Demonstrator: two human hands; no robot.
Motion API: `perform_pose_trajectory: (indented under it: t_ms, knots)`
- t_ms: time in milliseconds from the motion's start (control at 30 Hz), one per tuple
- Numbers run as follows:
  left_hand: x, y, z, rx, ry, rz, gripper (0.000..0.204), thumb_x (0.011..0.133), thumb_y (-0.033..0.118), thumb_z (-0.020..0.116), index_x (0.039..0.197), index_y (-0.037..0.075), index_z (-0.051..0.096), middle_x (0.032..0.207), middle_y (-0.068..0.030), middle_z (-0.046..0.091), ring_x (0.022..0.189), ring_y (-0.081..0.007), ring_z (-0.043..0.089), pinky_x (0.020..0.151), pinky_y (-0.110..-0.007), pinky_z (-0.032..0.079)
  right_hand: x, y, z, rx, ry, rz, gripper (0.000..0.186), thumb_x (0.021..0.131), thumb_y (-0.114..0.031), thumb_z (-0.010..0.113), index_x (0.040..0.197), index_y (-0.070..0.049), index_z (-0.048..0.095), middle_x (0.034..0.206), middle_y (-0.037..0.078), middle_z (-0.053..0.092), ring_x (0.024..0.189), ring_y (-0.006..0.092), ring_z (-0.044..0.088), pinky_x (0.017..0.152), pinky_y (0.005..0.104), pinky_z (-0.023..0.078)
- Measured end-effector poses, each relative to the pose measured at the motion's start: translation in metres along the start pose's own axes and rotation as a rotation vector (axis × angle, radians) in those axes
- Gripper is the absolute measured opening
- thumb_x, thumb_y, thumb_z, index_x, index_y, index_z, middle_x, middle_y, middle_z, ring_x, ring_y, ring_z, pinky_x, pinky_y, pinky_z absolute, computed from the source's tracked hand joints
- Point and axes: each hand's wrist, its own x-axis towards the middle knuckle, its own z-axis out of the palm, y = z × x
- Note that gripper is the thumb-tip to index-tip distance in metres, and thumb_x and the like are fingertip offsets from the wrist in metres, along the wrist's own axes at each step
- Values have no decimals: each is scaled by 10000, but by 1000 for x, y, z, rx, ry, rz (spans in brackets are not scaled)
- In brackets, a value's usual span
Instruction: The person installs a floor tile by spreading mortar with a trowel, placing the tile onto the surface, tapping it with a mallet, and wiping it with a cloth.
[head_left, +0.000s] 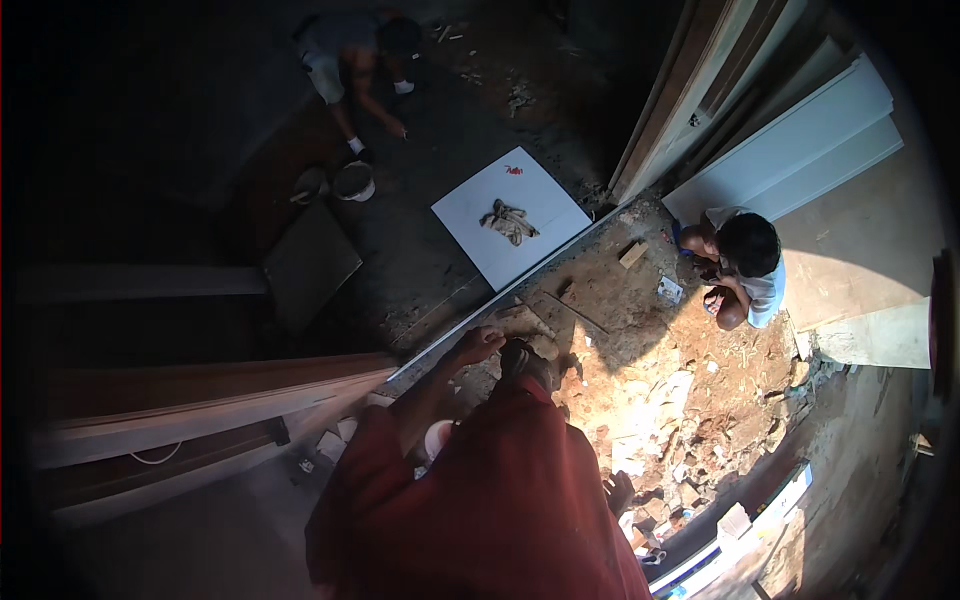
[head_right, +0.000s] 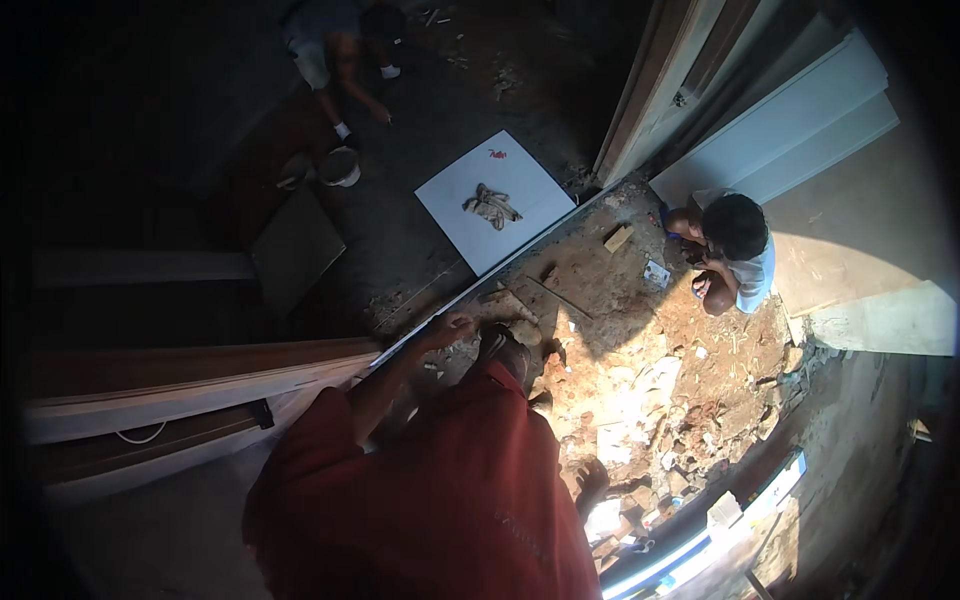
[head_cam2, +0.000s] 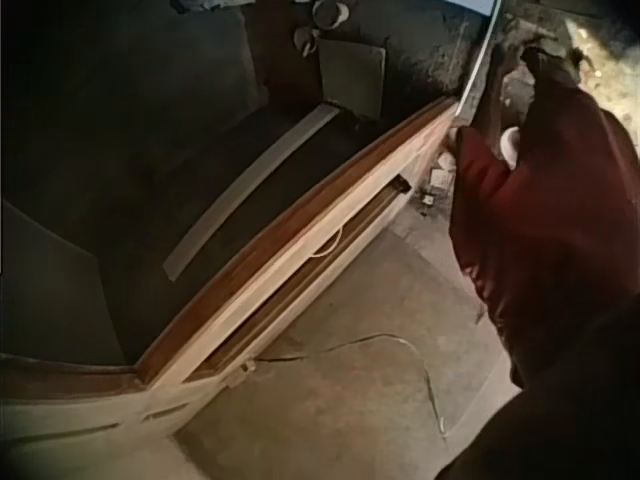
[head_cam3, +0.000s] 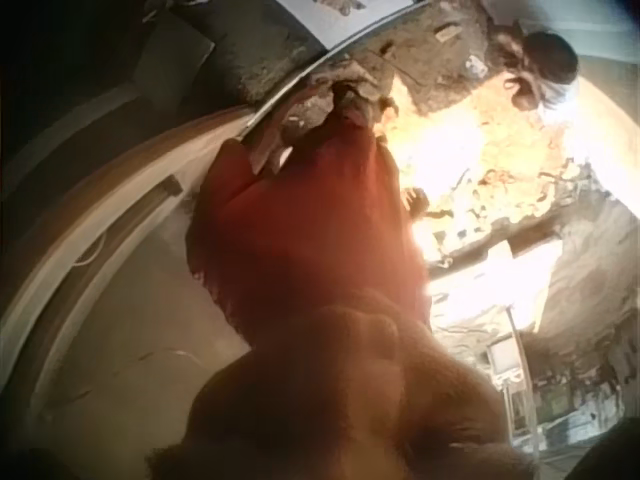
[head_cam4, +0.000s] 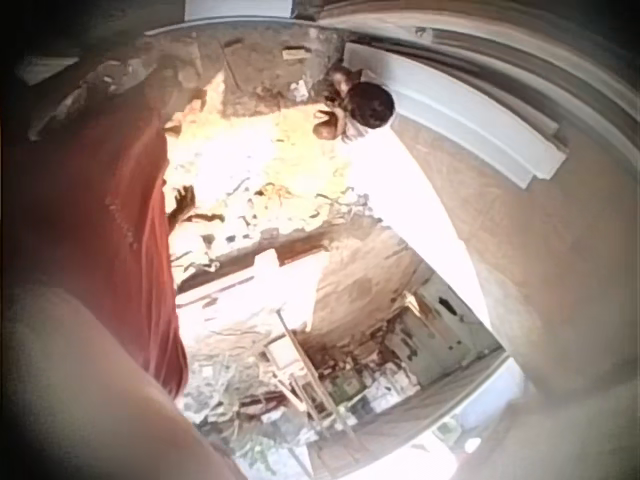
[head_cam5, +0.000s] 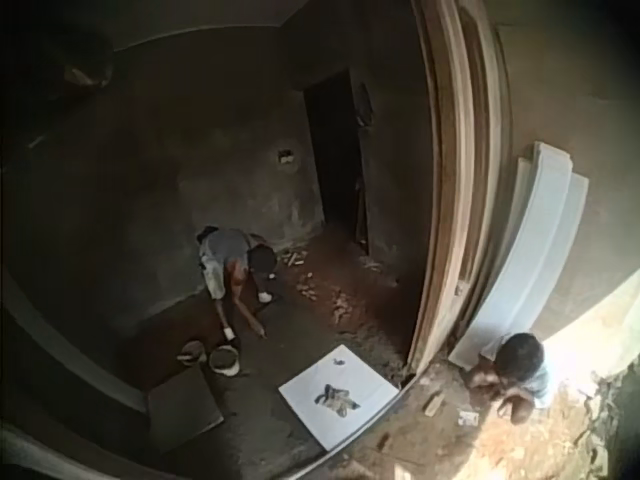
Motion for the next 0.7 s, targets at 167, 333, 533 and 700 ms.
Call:
perform_pose_trajectory:
  t_ms: [167, 333, 533, 700]
  knots:
    - [-103, -12, 19, -243, -111, -103, 273, 789, 294, 517, 910, 61, 595, 788, -86, 607, 675, -177, 582, 562, -272, 459, 89, 48, -112, 217, -414, 81, 339, 773, -207, 524, 1064, -36, 492, 871, 110, 564, 669, 204, 560, 519, 298, 427]
    - [-206, 23, 10, 403, -599, 6, 308, 806, 258, 491, 1052, 79, 534, 691, -63, 612, 574, -161, 568, 484, -288, 459, 98, 28, -133, -124, -98, 126, 408, 798, -323, 428, 1106, -58, 463, 998, 138, 519, 836, 289, 513, 588, 451, 429]
    - [-254, 1, 46, -55, -1067, -815, 295, 843, 243, 444, 1076, 76, 513, 870, -77, 619, 743, -210, 586, 672, -319, 475, 100, -1, -118, -164, -54, 144, 495, 823, -439, 333, 1148, -80, 434, 1124, 165, 474, 1003, 375, 466, 656, 604, 430]
    - [-267, 46, 33, -957, -748, -827, 297, 855, 270, 434, 1063, 78, 523, 917, -73, 608, 806, -202, 572, 735, -327, 451, 92, -32, -23, -318, -145, -97, 314, 781, -206, 502, 1054, -50, 515, 904, 135, 578, 699, 234, 584, 543, 311, 447]
